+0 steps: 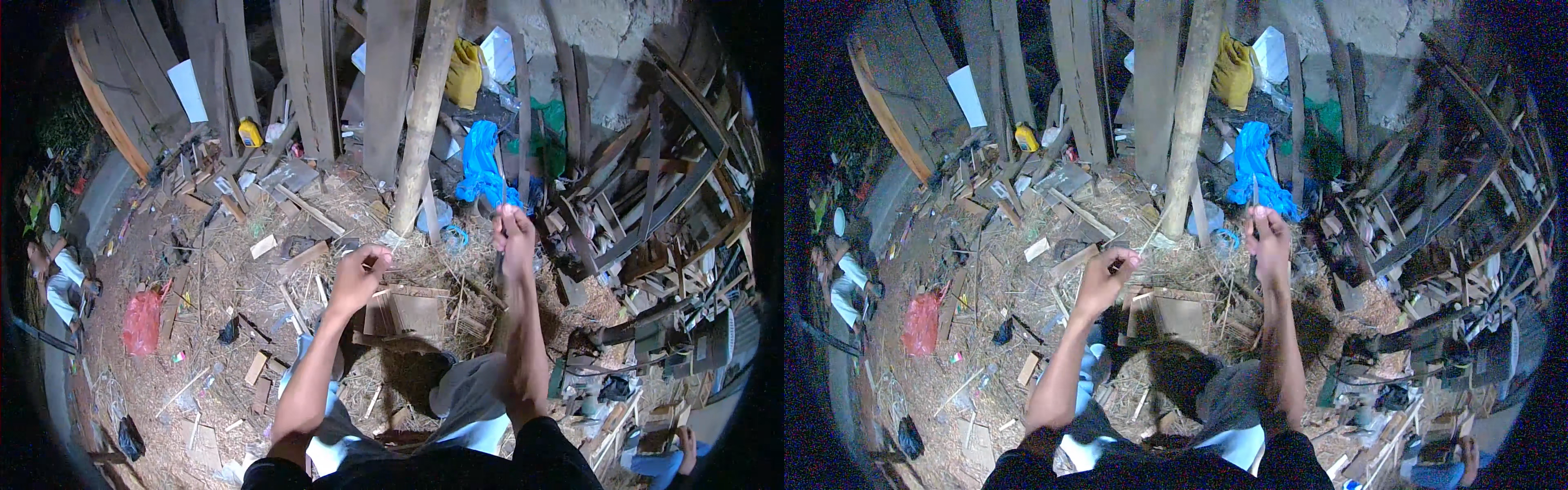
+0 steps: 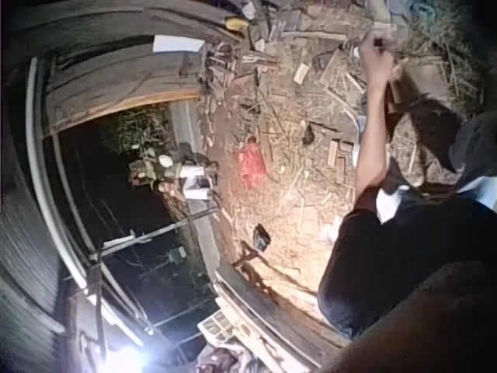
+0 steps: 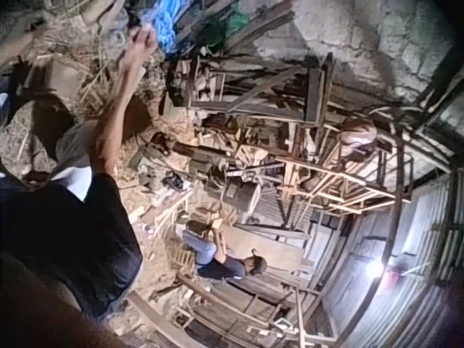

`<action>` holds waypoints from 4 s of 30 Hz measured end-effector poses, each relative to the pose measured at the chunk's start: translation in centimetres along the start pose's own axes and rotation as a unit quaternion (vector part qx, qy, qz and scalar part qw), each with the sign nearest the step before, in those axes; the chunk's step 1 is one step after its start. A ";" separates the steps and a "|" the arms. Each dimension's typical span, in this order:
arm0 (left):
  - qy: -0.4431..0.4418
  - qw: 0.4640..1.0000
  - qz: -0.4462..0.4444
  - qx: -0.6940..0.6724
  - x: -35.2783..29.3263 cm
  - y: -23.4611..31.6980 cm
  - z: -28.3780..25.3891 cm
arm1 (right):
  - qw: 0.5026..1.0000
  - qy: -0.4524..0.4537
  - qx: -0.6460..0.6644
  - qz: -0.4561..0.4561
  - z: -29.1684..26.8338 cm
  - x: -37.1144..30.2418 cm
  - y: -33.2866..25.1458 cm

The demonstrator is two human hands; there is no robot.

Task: The person is assembling a small wooden frame by inserting thin wooden rods into a rectangular wooden base. They use a knife to trim the ends of the rods before pressing them into pre-drilled holes by hand, handling the pieces one at a time.

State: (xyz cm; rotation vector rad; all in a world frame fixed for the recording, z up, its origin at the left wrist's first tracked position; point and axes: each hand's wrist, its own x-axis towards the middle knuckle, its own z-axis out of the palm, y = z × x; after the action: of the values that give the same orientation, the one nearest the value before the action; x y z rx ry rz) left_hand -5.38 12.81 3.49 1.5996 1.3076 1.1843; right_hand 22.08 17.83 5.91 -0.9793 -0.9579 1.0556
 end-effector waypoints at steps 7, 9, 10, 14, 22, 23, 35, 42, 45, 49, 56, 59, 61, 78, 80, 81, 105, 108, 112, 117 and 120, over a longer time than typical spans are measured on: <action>-0.003 0.997 -0.031 -0.076 0.0 2.2 0.5 | 0.978 -0.190 -0.071 0.042 6.3 -4.0 1.5; -0.007 0.998 -0.019 -0.067 0.1 2.1 0.9 | 0.973 -0.208 -0.070 0.068 7.6 -4.9 1.0; -0.011 0.998 -0.013 -0.063 0.1 2.1 1.0 | 0.970 -0.221 -0.065 0.080 7.9 -5.1 1.0; -0.021 0.999 -0.013 -0.049 -0.2 2.6 1.0 | 0.969 -0.229 -0.048 0.085 7.9 -5.1 1.7; -0.013 0.997 0.056 0.050 -0.5 2.4 1.4 | 0.966 -0.243 -0.016 0.083 7.3 -4.8 2.3; -0.003 0.995 0.070 0.074 -0.5 2.5 1.4 | 0.965 -0.246 -0.020 0.088 7.4 -4.8 2.2; 0.006 0.986 0.092 0.143 -1.0 3.9 1.5 | 0.967 -0.222 0.007 0.123 6.1 -3.9 1.2; 0.015 0.979 0.113 0.170 -0.5 3.3 1.7 | 0.972 -0.196 0.001 0.130 6.6 -4.1 1.8; 0.027 0.968 0.135 0.210 -0.7 3.5 1.8 | 0.974 -0.187 -0.020 0.125 6.4 -3.8 2.1; 0.043 0.953 0.185 0.237 -0.6 3.2 2.2 | 0.975 -0.169 -0.044 0.134 6.0 -3.6 1.3; 0.061 0.953 0.130 0.266 -0.7 1.6 -0.9 | 0.991 0.124 -0.057 0.005 -0.4 0.5 0.3; 0.075 0.996 0.024 0.052 0.6 0.8 -1.2 | 0.994 0.098 -0.035 0.015 -0.8 0.1 1.0; 0.067 0.974 -0.050 -0.210 1.1 1.0 -1.5 | 0.999 0.027 -0.042 0.017 1.9 -1.4 1.6; 0.022 0.902 -0.146 -0.406 0.4 0.5 2.6 | 0.955 -0.186 -0.230 0.002 8.6 -5.8 2.1; 0.016 0.908 -0.148 -0.391 0.4 0.2 2.5 | 0.957 -0.191 -0.219 -0.001 8.4 -5.9 2.1; 0.037 0.912 -0.137 -0.386 0.5 0.1 2.4 | 0.957 -0.193 -0.214 -0.003 8.3 -5.8 2.1; -0.074 0.960 -0.068 -0.260 -1.1 1.9 4.5 | 0.989 -0.104 -0.101 0.034 6.8 -4.3 1.7; -0.037 0.950 -0.106 -0.292 -0.9 2.4 3.5 | 0.985 -0.148 -0.029 0.089 6.5 -4.2 1.2; -0.005 0.940 -0.116 -0.321 -0.6 2.0 3.0 | 0.958 -0.248 -0.117 0.084 7.0 -5.0 1.2; 0.007 0.972 -0.117 -0.202 -0.7 2.7 2.6 | 0.963 -0.240 -0.034 0.119 7.0 -4.8 1.7; 0.018 0.988 -0.016 -0.151 -0.7 1.9 2.6 | 0.968 -0.220 -0.019 0.118 6.9 -4.5 0.9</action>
State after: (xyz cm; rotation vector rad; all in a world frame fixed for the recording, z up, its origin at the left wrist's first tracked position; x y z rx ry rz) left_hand -2.38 11.76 4.34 1.3403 1.1107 1.3257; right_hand 14.38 14.80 6.22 -0.9215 -1.2459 1.5005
